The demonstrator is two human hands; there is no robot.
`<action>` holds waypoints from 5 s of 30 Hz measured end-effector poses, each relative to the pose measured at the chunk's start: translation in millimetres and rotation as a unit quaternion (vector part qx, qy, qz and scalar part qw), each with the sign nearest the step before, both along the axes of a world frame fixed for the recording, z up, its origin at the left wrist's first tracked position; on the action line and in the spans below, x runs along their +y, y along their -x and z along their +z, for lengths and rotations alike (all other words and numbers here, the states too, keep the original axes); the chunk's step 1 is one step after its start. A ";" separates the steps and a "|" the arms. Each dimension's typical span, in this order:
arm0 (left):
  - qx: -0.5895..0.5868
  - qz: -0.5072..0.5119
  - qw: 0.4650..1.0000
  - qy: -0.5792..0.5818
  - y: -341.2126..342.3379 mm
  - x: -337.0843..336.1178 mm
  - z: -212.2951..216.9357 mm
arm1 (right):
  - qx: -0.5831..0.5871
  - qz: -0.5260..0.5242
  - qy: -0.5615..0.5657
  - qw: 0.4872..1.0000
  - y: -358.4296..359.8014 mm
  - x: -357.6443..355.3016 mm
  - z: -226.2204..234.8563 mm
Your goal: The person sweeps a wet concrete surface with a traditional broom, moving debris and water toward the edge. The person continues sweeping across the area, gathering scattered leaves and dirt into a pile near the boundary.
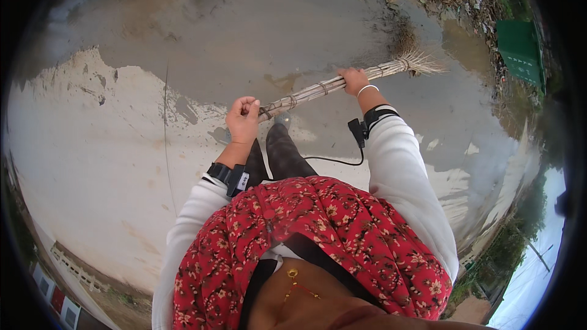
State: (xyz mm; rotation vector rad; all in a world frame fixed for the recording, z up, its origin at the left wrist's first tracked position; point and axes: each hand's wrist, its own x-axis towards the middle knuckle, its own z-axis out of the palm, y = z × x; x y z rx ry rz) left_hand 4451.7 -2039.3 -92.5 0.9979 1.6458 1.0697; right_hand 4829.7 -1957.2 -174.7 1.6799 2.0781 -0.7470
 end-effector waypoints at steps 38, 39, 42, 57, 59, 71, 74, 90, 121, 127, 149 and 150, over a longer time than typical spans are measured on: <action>0.168 0.126 0.978 0.004 78.7 6.5 131.9 | 0.285 0.053 -0.119 0.950 158.8 67.1 -5.2; 0.184 0.067 0.981 0.006 52.1 35.8 113.6 | 0.256 0.041 -0.098 0.961 115.8 76.0 -18.3; 0.144 -0.023 0.988 -0.045 -53.2 115.7 46.6 | 0.176 -0.037 -0.073 0.981 -11.2 109.0 -39.1; 0.086 0.048 0.992 0.076 16.1 57.9 74.1 | 0.220 0.051 -0.202 0.953 1.1 69.3 30.8; 0.072 0.120 0.982 0.126 45.9 7.5 105.0 | 0.233 0.061 -0.151 0.959 45.3 26.3 33.5; 0.184 -0.145 0.971 -0.048 -174.6 108.1 -26.9 | -0.011 -0.048 -0.118 0.992 -146.2 41.9 -72.9; 0.055 -0.143 0.986 -0.067 -241.3 156.4 -24.5 | -0.052 -0.070 -0.117 0.989 -214.9 86.2 -51.9; 0.116 -0.060 0.984 -0.124 -49.7 105.1 156.1 | 0.269 -0.132 -0.246 0.922 -7.4 -26.2 28.1; 0.075 -0.048 0.993 -0.074 -96.4 17.3 119.5 | 0.217 -0.109 -0.053 0.969 -58.2 -132.5 -19.6; 0.063 0.020 0.995 -0.077 -50.5 -33.0 120.8 | 0.186 -0.058 -0.059 0.979 -47.4 -147.5 4.9; 0.362 0.551 0.751 -0.040 139.2 -467.2 407.7 | 0.425 0.408 0.012 0.808 323.0 -274.4 185.5; 0.395 0.543 0.740 -0.037 125.0 -473.6 411.1 | 0.430 0.399 0.041 0.809 319.0 -281.5 181.6</action>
